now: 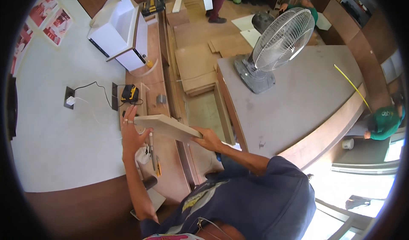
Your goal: The person scores a wood board with a utility knife, then sands the edges of several boards with a sanding block before measuring one with a tape measure and marking it with a pencil.
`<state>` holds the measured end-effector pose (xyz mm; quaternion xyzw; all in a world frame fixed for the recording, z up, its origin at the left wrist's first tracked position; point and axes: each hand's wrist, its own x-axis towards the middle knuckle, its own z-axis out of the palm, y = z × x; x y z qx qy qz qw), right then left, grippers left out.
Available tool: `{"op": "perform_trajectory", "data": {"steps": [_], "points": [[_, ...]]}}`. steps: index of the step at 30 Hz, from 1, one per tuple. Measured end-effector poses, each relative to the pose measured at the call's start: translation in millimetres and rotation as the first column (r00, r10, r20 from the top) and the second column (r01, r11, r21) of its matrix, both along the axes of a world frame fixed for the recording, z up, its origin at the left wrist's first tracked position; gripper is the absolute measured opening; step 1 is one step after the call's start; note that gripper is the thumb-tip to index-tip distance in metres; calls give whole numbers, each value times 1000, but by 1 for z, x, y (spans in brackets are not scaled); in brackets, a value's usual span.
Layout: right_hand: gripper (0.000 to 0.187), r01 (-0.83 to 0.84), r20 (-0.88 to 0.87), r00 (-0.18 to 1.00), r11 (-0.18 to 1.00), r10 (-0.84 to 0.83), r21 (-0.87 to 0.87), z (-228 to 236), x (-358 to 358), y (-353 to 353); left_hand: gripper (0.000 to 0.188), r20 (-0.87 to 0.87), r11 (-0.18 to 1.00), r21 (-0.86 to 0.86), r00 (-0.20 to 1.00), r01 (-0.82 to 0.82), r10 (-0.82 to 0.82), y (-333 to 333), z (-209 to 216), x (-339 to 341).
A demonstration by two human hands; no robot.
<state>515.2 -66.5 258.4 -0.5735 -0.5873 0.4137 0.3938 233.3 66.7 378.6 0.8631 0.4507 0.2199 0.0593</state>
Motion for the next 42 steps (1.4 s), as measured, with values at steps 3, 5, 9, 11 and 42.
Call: {"op": "perform_trajectory", "data": {"steps": [3,5,9,11,42], "points": [[40,-122,-89,989,993,122,0,-7,3,9,68,-119,969,-224,984,100,-129,17,-9,-20],[41,-185,-128,976,982,179,-38,-7,3,12,57,-62,908,-419,998,-21,-6,5,-18,-34],[42,-398,-143,916,889,374,-228,-3,10,18,35,74,749,-646,965,-148,254,-47,-26,-48],[40,-484,-163,873,858,460,-172,-4,3,22,33,54,689,-688,931,-227,360,-81,-22,-58],[44,-501,511,701,853,498,-144,-185,-27,-17,35,-244,858,-509,945,66,-217,-165,-173,-60]]}}
